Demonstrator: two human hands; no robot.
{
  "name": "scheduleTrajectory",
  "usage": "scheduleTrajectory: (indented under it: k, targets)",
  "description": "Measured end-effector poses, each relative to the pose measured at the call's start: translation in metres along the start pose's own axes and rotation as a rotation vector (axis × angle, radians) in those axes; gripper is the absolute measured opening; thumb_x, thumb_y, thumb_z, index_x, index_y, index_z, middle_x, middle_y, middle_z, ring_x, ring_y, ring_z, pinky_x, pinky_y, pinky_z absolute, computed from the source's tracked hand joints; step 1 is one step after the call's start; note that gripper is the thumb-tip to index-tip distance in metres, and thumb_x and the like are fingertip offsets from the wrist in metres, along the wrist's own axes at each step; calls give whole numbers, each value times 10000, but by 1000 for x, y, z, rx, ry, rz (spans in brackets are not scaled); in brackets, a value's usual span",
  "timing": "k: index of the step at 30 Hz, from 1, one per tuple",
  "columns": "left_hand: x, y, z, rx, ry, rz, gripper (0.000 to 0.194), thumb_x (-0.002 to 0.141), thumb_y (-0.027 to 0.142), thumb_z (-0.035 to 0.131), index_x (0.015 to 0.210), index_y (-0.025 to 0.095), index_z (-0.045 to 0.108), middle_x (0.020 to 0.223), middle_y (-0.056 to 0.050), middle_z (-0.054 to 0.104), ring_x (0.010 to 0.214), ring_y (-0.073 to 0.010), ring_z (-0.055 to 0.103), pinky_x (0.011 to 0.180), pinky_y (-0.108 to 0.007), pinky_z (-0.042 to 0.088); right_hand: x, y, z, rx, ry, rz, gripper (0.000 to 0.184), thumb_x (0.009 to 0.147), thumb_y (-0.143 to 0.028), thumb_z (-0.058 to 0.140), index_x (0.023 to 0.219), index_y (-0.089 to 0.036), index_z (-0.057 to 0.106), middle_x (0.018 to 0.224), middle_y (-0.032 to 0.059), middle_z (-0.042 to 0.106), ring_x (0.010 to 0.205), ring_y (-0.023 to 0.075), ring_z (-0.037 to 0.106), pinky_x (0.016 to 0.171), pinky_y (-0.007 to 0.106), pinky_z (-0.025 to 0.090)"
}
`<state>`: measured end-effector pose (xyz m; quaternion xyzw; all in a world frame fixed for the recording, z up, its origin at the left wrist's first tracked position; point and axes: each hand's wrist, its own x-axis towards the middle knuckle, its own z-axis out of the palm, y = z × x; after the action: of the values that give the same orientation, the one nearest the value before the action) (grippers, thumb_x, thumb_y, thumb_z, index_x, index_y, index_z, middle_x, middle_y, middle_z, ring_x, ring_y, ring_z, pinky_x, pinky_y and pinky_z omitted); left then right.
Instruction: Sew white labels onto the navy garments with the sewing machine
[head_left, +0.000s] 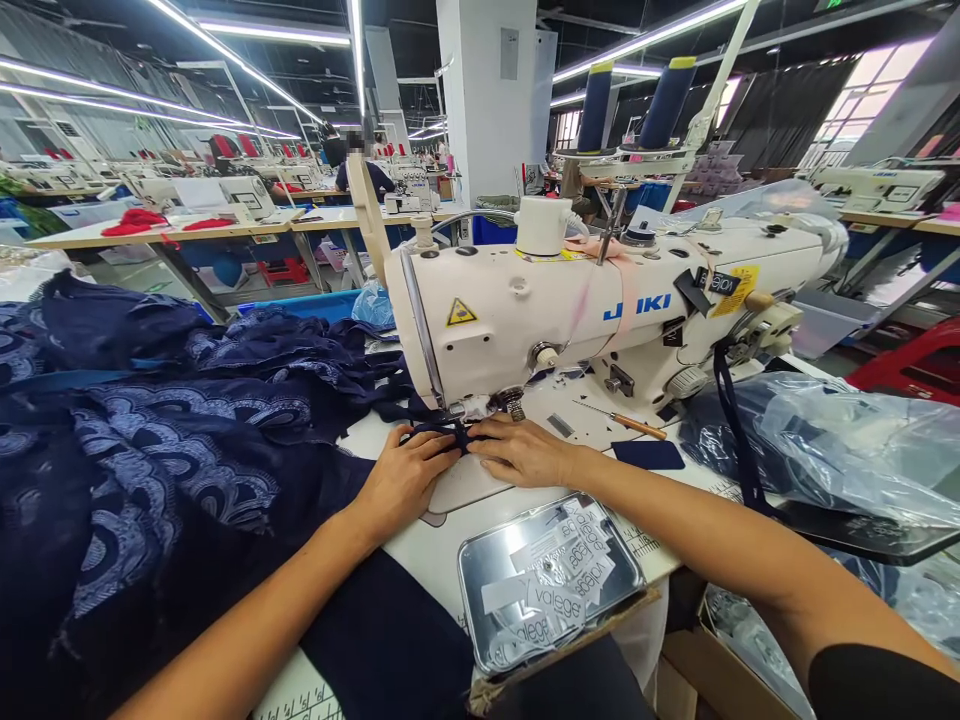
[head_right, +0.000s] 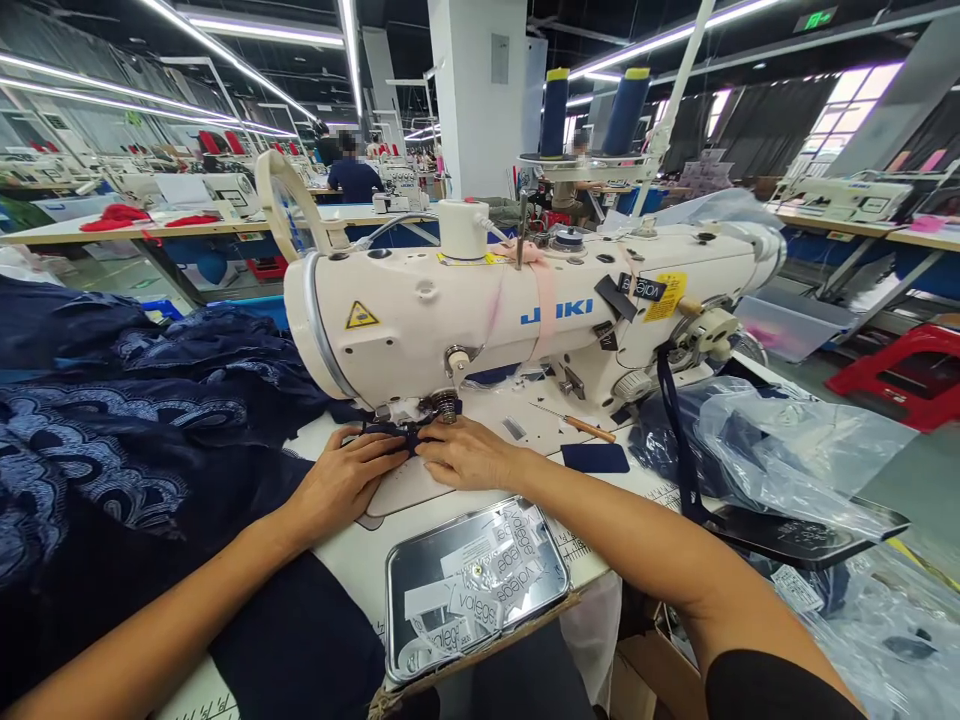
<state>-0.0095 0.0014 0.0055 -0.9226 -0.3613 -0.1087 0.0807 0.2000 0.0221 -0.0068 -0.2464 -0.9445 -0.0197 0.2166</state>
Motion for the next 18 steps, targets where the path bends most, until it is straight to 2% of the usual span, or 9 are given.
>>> scheduleTrajectory:
  k: [10, 15, 18]
  targets:
    - [8, -11, 2, 17, 6, -13, 376, 796, 118, 324, 1034, 198, 604, 1121, -79, 602, 1033, -228, 535, 850, -452, 337, 4, 3, -5, 48, -102, 109, 367, 826, -279, 477, 1117, -71, 560, 1206, 126, 522, 1112, 205, 481, 962, 337, 366]
    - [12, -16, 4, 72, 46, -15, 360, 800, 117, 333, 1009, 185, 618, 1077, -83, 625, 957, -232, 567, 811, -443, 369, 6, 9, -1, 83, -66, 128, 363, 813, -286, 496, 1102, -78, 566, 1184, 118, 542, 1103, 199, 483, 938, 326, 384]
    - [11, -14, 6, 138, 108, -19, 321, 823, 144, 347, 951, 170, 640, 1029, -89, 644, 947, -242, 569, 798, -435, 390, 7, 13, 6, 89, -32, 167, 343, 824, -285, 483, 1100, -99, 566, 1110, 102, 589, 1056, 198, 505, 901, 324, 406]
